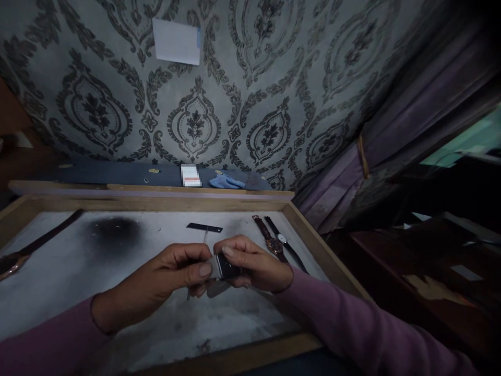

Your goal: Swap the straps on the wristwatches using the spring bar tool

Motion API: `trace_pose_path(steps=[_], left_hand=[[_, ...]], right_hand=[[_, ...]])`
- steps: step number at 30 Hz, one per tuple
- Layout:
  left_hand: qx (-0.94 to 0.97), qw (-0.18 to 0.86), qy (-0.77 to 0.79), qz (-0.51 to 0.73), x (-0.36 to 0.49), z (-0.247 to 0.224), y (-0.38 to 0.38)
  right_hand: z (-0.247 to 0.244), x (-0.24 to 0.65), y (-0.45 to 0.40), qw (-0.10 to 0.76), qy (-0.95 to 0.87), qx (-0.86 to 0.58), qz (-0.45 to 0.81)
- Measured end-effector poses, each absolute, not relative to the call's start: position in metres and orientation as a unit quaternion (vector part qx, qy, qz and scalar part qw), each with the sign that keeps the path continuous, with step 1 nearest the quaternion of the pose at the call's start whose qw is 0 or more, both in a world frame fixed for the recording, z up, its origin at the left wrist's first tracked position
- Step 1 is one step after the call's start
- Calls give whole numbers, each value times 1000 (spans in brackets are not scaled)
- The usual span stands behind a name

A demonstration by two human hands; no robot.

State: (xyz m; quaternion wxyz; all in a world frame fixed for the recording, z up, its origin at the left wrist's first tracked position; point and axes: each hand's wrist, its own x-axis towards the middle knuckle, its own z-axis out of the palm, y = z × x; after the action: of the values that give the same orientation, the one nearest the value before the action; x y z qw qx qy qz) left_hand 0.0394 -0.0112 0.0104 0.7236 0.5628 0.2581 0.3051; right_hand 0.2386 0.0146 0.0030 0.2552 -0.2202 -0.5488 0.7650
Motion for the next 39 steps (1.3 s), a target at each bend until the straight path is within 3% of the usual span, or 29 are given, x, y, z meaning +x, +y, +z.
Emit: trace_pose_path(steps=[9,18,39], left_hand=[[581,706,290,284,36,14,-11],[667,610,362,231,30,21,-10],[634,669,299,246,19,16,3]], right_hand=[[6,239,7,250,-602,-249,717],[12,238,-1,250,-668,-290,638],[4,239,9,254,-564,-295,728]])
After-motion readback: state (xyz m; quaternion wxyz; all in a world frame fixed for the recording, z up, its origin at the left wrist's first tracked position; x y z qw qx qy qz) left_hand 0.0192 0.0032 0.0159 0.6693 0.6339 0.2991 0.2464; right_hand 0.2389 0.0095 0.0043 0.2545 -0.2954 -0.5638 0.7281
